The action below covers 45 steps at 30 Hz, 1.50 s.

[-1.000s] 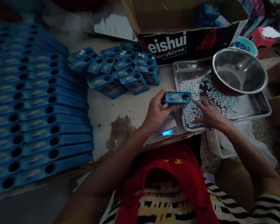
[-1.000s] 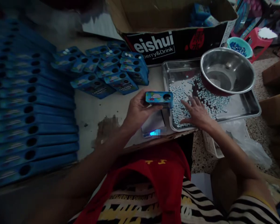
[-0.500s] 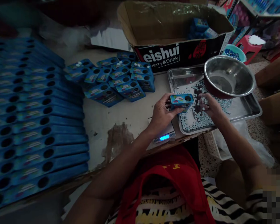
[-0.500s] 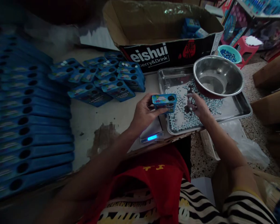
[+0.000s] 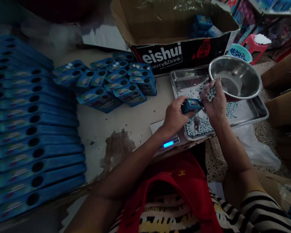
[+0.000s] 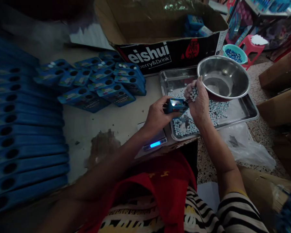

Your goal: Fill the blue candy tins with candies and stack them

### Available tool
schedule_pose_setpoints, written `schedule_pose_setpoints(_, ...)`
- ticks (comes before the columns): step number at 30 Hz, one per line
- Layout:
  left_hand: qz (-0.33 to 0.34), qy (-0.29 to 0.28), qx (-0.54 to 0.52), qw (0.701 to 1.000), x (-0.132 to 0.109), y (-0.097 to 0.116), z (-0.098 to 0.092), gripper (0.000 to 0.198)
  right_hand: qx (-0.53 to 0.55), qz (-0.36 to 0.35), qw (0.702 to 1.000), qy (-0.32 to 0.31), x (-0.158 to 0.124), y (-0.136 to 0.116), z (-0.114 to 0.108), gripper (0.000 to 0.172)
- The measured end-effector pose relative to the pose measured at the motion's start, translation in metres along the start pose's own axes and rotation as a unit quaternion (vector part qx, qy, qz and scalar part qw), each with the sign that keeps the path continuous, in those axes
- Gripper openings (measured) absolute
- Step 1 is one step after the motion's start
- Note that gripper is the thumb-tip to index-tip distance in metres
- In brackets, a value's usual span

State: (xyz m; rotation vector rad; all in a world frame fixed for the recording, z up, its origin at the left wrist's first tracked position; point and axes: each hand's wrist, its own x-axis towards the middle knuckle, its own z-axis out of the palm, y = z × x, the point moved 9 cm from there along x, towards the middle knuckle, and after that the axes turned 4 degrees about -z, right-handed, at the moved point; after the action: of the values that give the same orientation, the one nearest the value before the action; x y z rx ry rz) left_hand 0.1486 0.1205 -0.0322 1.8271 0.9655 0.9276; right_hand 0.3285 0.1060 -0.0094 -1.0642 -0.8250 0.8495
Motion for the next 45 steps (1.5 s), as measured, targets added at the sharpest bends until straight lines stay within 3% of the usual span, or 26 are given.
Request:
schedule_pose_setpoints(3,0.008,0.013,-0.001,1.000,0.001,-0.001,0.003,0.050,-0.057,-0.019,0.998,-0.006,0.001,0.001,-0.001,0.055)
schedule_pose_setpoints(6,0.019,0.029,-0.005,0.999,0.003,-0.003,0.008,0.053,-0.100,-0.019,0.994,0.033,-0.001,-0.001,-0.009,0.058)
schedule_pose_setpoints(10,0.023,0.033,-0.011,0.999,0.006,-0.006,0.017,0.053,-0.023,-0.009,0.999,0.037,0.004,0.002,-0.018,0.052)
schedule_pose_setpoints(15,-0.002,0.027,-0.063,0.998,0.005,-0.019,0.015,0.050,0.046,0.055,0.991,0.115,0.013,0.014,-0.056,0.055)
schedule_pose_setpoints(19,-0.019,0.034,-0.178,0.983,-0.007,-0.030,-0.012,0.043,0.098,0.126,0.980,0.118,-0.001,0.028,-0.061,0.040)
schedule_pose_setpoints(23,-0.055,0.044,-0.237,0.969,-0.037,-0.042,-0.057,0.047,0.130,0.267,0.949,0.104,-0.036,0.057,-0.054,0.019)
schedule_pose_setpoints(25,-0.081,0.049,-0.239,0.967,-0.057,-0.050,-0.077,0.050,0.082,0.316,0.942,0.072,-0.049,0.065,-0.056,0.025)
schedule_pose_setpoints(28,-0.121,0.058,-0.224,0.965,-0.086,-0.063,-0.092,0.053,-0.042,0.317,0.947,-0.001,-0.054,0.065,-0.059,0.028)
schedule_pose_setpoints(32,-0.139,0.045,-0.202,0.968,-0.106,-0.077,-0.083,0.054,-0.085,0.337,0.933,-0.089,-0.058,0.059,-0.030,0.037)
schedule_pose_setpoints(36,-0.103,0.071,-0.171,0.977,-0.113,-0.078,-0.087,0.061,-0.024,0.332,0.939,-0.090,-0.060,0.038,0.011,0.026)
schedule_pose_setpoints(40,-0.106,0.099,-0.114,0.983,-0.135,-0.077,-0.120,0.072,-0.024,0.328,0.935,-0.131,-0.073,0.020,0.039,0.024)
schedule_pose_setpoints(45,-0.163,0.154,-0.094,0.970,-0.169,-0.086,-0.174,0.058,-0.086,0.296,0.936,-0.168,-0.085,0.008,0.054,0.013)
